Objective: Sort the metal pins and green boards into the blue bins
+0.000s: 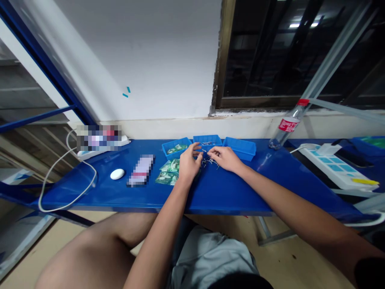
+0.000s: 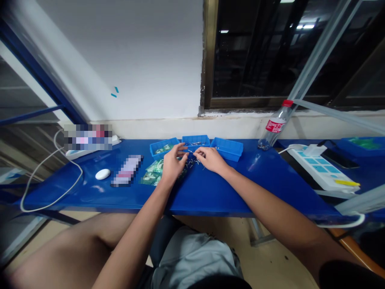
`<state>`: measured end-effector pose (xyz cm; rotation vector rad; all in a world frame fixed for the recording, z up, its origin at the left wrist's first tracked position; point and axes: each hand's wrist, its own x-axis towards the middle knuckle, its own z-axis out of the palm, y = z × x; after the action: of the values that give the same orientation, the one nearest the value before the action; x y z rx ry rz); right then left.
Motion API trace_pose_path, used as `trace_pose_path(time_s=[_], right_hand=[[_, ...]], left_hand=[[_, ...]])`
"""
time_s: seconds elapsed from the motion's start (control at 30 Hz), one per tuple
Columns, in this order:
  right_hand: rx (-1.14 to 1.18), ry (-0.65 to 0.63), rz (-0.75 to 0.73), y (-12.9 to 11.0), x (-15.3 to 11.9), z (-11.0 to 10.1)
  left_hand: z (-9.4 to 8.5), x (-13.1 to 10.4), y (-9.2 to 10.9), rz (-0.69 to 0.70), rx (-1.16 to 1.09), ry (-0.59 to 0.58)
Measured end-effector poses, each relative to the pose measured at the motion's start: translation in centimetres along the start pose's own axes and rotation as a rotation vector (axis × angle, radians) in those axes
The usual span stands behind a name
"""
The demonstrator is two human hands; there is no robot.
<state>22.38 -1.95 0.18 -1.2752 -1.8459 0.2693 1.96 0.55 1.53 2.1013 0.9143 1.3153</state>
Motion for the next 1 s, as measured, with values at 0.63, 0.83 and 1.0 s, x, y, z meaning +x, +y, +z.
trace_pose_path(time_s=[0.63, 0.83, 1.0], right_hand=[[-0.22, -0.212, -0.338, -0.4, 0.2, 0.6], [-0.244, -0.312, -0.326, -0.4, 0.0, 1.7], [-0.31, -0.273, -0.318, -0.1, 0.1, 1.8]], left_hand=[[0.0, -0.2, -0.1, 0.026, 0.056, 0.014], [0.2, -0.2, -0.4, 0.018, 0.069, 0.015], [0.2, -0.2, -0.6, 0.013, 0.063, 0.002]])
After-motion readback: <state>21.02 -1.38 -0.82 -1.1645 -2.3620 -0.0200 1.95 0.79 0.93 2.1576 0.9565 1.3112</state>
